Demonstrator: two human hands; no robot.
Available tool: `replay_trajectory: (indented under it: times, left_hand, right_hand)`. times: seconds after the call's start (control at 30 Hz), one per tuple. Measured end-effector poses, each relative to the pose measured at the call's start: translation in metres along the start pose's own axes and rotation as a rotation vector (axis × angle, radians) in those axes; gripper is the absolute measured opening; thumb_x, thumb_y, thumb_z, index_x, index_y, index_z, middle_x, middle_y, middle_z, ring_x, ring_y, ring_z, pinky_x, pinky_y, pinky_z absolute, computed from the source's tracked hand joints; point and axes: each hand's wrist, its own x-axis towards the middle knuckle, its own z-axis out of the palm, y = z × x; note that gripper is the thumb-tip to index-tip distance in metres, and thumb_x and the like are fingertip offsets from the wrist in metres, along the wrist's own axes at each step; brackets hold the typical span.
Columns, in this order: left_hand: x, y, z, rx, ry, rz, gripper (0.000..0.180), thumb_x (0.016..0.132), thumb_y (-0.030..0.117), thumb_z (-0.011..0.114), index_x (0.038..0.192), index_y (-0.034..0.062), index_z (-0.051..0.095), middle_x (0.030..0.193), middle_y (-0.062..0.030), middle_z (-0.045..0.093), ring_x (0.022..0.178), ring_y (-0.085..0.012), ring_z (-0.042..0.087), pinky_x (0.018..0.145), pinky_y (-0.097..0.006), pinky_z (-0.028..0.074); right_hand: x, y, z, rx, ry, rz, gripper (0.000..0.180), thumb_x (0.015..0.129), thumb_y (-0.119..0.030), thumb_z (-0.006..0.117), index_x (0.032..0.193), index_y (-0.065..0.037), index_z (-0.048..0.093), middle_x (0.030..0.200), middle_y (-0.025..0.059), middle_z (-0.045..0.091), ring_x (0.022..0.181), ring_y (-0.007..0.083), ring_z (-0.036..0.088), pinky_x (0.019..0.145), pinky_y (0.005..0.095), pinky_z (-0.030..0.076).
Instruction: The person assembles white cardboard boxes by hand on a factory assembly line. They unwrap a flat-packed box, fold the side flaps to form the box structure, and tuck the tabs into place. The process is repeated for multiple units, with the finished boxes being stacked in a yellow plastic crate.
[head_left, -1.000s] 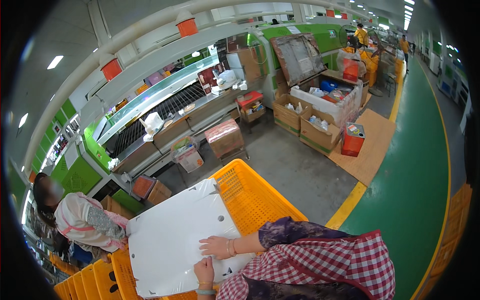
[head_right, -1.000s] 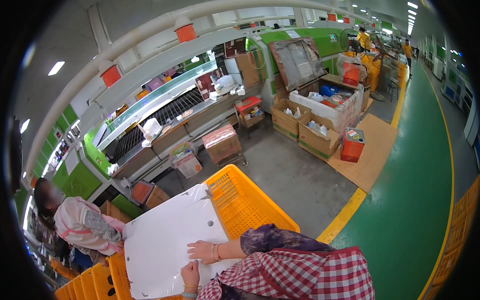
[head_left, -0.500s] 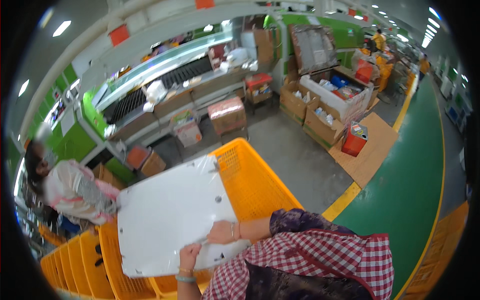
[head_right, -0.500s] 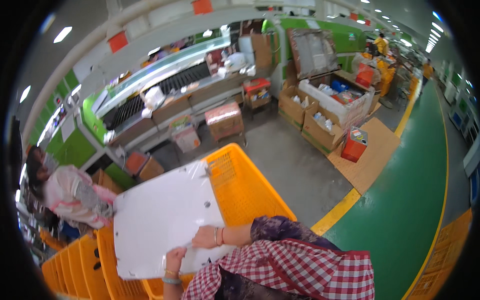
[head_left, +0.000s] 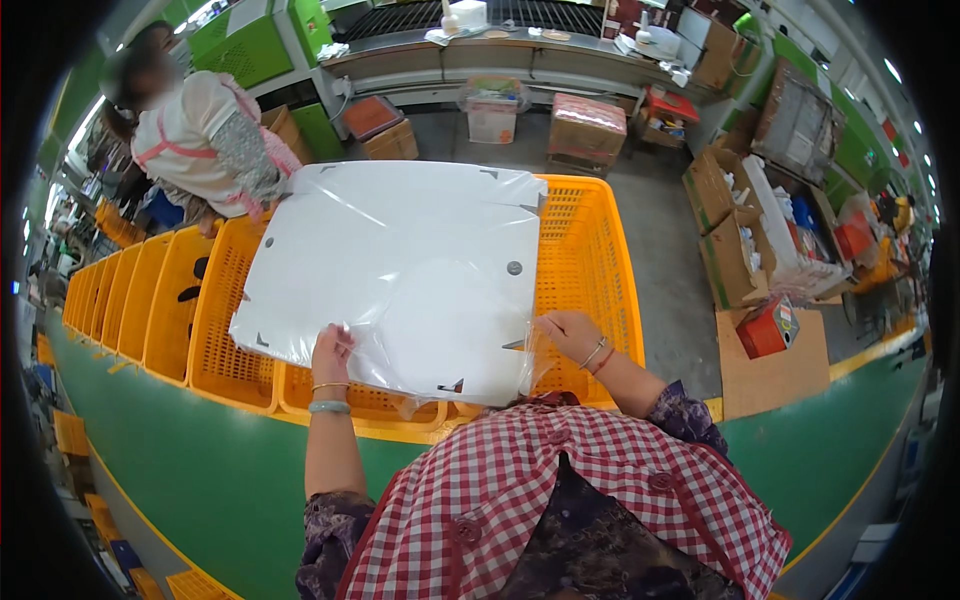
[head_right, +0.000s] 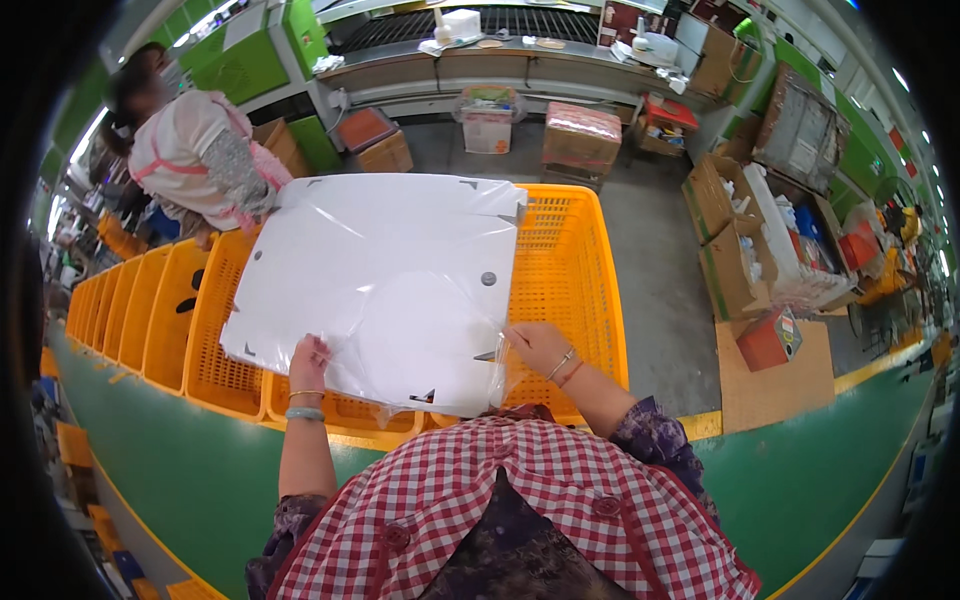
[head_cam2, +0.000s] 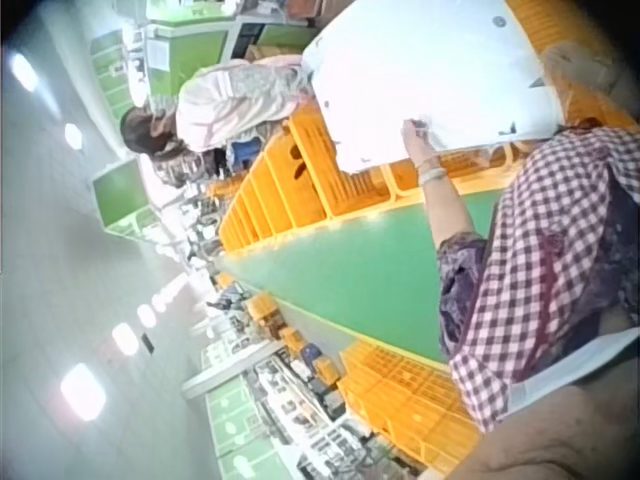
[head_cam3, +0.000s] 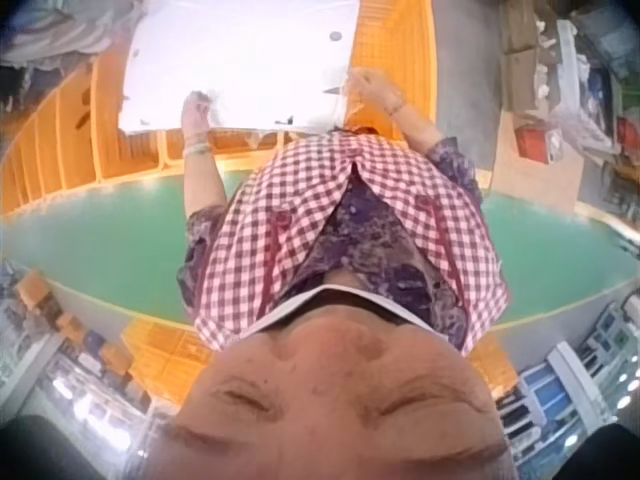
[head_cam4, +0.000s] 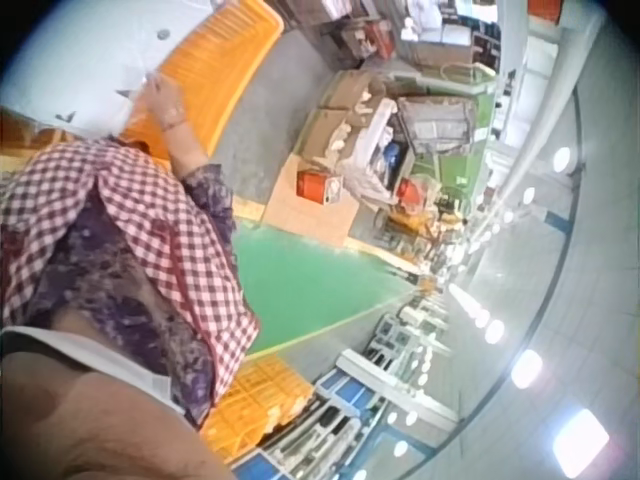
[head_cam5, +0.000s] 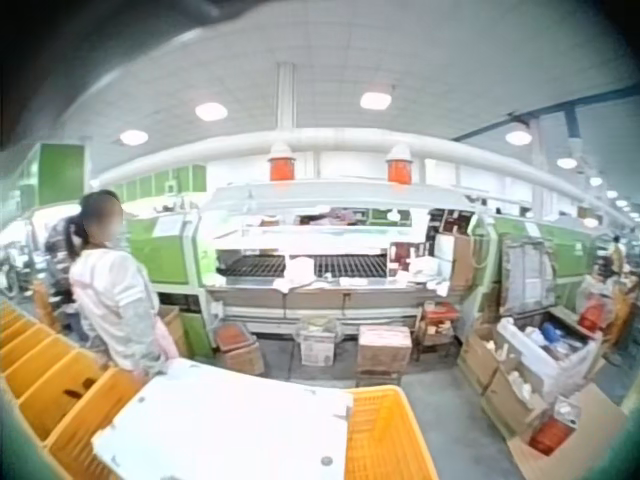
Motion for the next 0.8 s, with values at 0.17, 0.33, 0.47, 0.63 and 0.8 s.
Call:
replay_trajectory:
  times: [0.17,0.33,0.47,0.63,0.8]
  left_hand:
    - [0.026,0.020,-0.038,0.972,0.385,0.444,0.026,0.084,0.019,0.064,0.097,-0.0036,0.058,0.106,-0.0164,0.059,0.094,-0.0272,0.059,0.082,-0.035,0.046]
    - [-0.012,0.037,0.077,1.041,0.261,1.151,0.012,0.081,0.008,0.066,0.087,0.0009,0.057,0.116,-0.0203,0.054,0.102,-0.0335,0.054,0.085,-0.037,0.046]
    - [-0.055,0.054,0.160,0.882,0.123,1.347,0.008,0.081,0.006,0.065,0.081,0.0004,0.058,0.108,-0.0172,0.059,0.098,-0.0312,0.056,0.083,-0.037,0.046]
    - [-0.023,0.072,0.211,0.724,-0.045,1.296,0.005,0.079,0.005,0.065,0.081,0.0020,0.061,0.094,-0.0113,0.065,0.091,-0.0288,0.058,0.079,-0.037,0.046]
    - [0.105,0.014,0.214,1.304,-0.140,1.125,0.020,0.081,0.023,0.062,0.094,0.0088,0.066,0.100,-0.0122,0.060,0.091,-0.0309,0.057,0.079,-0.041,0.047]
  right_hand:
    - [-0.020,-0.035,0.004,0.092,0.056,0.023,0.038,0.094,-0.033,0.048,0.076,-0.002,0.060,0.068,0.0179,0.058,0.063,0.0339,0.057,0.058,0.0385,0.044]
    - [-0.028,-0.058,0.004,0.330,0.145,0.088,0.038,0.095,-0.032,0.049,0.079,0.001,0.061,0.068,0.0180,0.059,0.061,0.0280,0.059,0.058,0.0348,0.044]
    - [-0.033,-0.048,0.009,0.349,0.206,0.121,0.039,0.095,-0.031,0.049,0.078,0.003,0.060,0.066,0.0188,0.058,0.059,0.0261,0.059,0.057,0.0342,0.044]
    - [-0.043,-0.052,0.007,0.285,0.160,0.147,0.039,0.095,-0.029,0.049,0.078,0.005,0.059,0.064,0.0220,0.054,0.055,0.0275,0.057,0.053,0.0368,0.041]
    - [-0.049,-0.060,0.004,0.291,0.150,0.119,0.037,0.094,-0.026,0.050,0.071,0.003,0.055,0.057,0.0085,0.048,0.054,0.0139,0.046,0.052,0.0322,0.038]
